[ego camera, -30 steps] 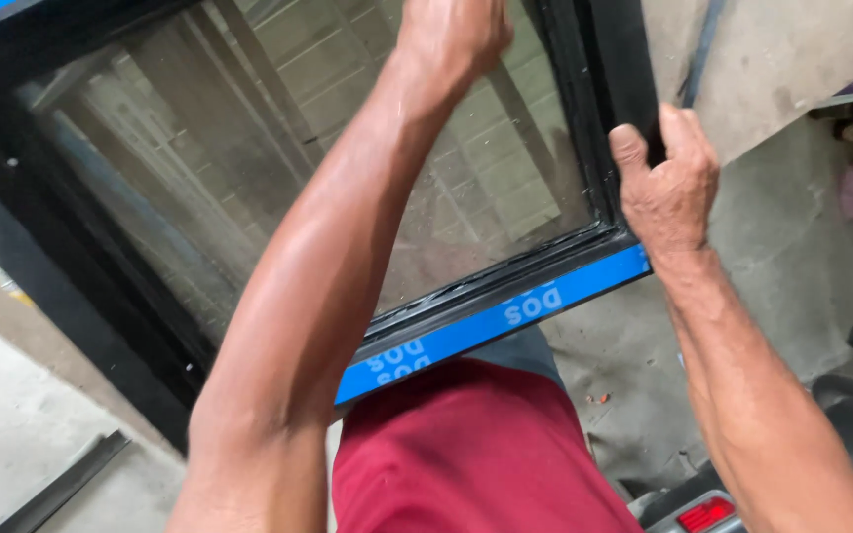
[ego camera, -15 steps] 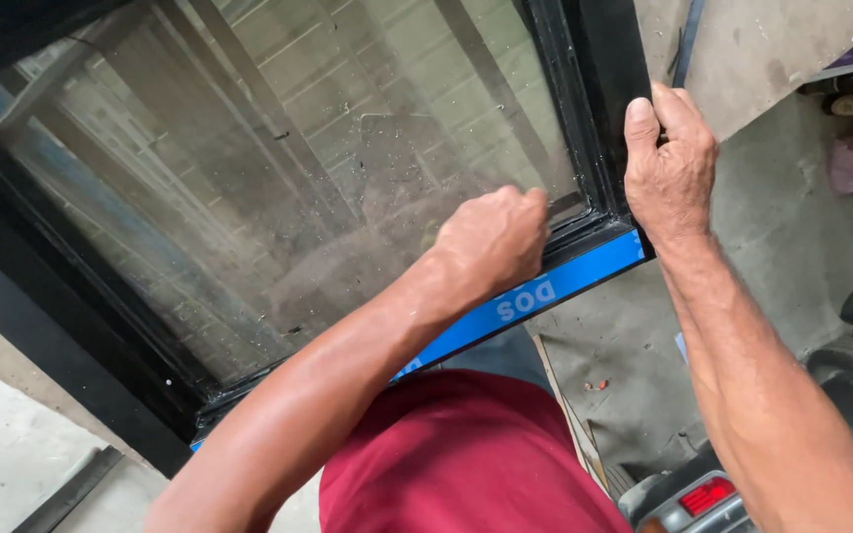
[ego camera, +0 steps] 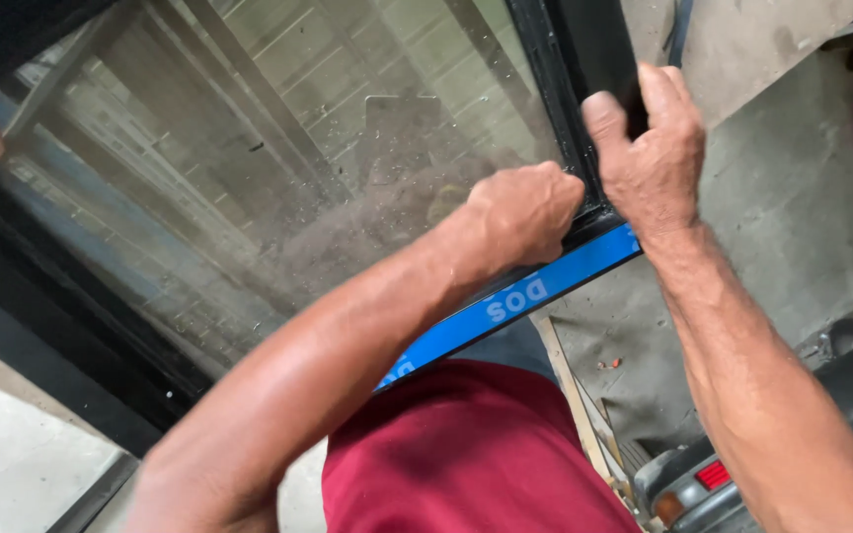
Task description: Assembling an aluminum window frame by inserting rubber seals and trimming them with a utility knife
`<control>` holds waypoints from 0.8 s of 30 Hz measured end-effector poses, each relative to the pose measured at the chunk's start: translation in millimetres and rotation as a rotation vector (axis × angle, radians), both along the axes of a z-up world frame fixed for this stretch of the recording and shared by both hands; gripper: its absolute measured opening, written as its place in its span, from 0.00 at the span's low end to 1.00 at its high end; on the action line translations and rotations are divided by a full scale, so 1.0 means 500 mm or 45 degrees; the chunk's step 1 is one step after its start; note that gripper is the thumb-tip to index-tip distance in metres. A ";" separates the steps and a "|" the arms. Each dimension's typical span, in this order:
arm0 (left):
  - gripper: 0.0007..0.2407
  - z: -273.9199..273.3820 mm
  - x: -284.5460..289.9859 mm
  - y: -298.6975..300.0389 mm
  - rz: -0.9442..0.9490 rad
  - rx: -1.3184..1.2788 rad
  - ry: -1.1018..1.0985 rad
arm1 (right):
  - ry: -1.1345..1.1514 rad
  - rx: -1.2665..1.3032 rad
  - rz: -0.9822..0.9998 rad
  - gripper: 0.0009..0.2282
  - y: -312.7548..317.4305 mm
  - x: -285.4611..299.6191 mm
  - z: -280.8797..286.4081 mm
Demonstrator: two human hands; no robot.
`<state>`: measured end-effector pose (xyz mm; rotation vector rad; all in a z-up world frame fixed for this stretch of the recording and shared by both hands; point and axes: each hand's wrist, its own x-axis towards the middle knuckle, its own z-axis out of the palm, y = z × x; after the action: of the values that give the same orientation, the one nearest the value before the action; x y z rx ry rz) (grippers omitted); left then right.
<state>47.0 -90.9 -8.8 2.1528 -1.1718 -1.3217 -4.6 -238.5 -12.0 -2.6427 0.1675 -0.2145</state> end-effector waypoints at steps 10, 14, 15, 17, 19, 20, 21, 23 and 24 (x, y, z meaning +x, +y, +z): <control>0.09 0.021 0.032 0.086 -0.305 -0.012 -0.241 | -0.066 -0.080 0.106 0.26 -0.002 0.002 0.003; 0.08 0.039 0.010 0.263 0.381 0.102 -0.008 | 0.364 -0.106 -0.114 0.29 -0.018 -0.003 -0.002; 0.07 0.041 -0.006 0.318 0.740 0.165 0.011 | 0.287 -0.144 -0.034 0.24 -0.026 -0.006 -0.011; 0.08 0.036 -0.052 0.401 0.905 0.148 -0.280 | 0.245 -0.134 0.011 0.24 -0.032 -0.007 -0.014; 0.11 0.029 -0.089 0.469 1.076 0.131 -0.576 | 0.202 -0.124 0.068 0.23 -0.028 -0.007 -0.005; 0.10 0.024 -0.102 0.495 1.161 0.090 -0.757 | 0.238 -0.110 0.055 0.22 -0.021 -0.008 0.003; 0.09 0.018 -0.114 0.520 1.240 0.047 -0.941 | 0.273 -0.096 0.041 0.21 -0.015 -0.007 0.011; 0.09 0.002 -0.115 0.553 1.274 -0.101 -1.017 | 0.290 -0.097 0.032 0.21 0.004 -0.033 0.010; 0.09 -0.006 -0.117 0.569 1.288 -0.251 -1.091 | 0.310 -0.096 0.007 0.21 0.013 -0.045 0.011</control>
<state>-11.6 193.6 -12.0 2.5948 -0.2194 0.1541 -27.2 -232.2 -6.6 -2.7374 0.2357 0.1057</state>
